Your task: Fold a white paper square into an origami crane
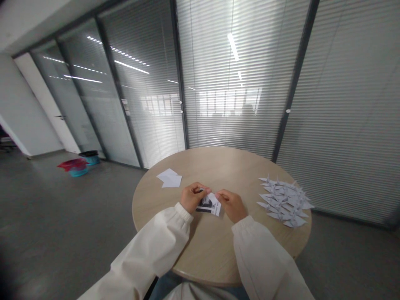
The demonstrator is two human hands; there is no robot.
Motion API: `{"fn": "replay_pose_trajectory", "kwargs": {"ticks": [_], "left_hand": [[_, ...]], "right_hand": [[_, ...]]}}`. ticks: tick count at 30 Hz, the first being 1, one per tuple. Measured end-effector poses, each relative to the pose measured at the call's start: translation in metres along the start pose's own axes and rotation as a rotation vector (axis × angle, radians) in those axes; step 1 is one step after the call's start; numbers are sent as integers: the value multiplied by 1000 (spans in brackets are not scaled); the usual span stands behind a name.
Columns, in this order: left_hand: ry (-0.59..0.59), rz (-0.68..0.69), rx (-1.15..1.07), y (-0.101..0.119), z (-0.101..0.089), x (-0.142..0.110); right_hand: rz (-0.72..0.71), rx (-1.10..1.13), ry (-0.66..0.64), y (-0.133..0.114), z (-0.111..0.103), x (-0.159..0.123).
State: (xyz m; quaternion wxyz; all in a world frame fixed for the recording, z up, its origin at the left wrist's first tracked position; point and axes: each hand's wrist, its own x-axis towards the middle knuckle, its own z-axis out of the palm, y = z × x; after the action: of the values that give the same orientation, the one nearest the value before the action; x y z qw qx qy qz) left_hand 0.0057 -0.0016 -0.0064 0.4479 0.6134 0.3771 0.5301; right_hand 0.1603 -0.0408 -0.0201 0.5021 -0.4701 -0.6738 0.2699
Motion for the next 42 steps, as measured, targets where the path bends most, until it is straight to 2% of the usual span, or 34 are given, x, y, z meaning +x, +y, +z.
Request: {"fn": "replay_pose_trajectory", "kwargs": {"ticks": [6,15,21,37,42], "left_hand": [[-73,-9,6,4,2,-4],[-88,-38,-23,3,4,-3],[-107,21,-15,4,2,-3],[-78,89,165,5,-3,-2],[-12,113,131,8,-6,1]], "right_hand": [[9,33,-35,-3,0,-1],[-46,-51,24,-11,-2,-3],[-1,-8,22,-8,0,-2],[17,6,-25,-7,1,-2],[28,50,-20,-4,0,0]]}}
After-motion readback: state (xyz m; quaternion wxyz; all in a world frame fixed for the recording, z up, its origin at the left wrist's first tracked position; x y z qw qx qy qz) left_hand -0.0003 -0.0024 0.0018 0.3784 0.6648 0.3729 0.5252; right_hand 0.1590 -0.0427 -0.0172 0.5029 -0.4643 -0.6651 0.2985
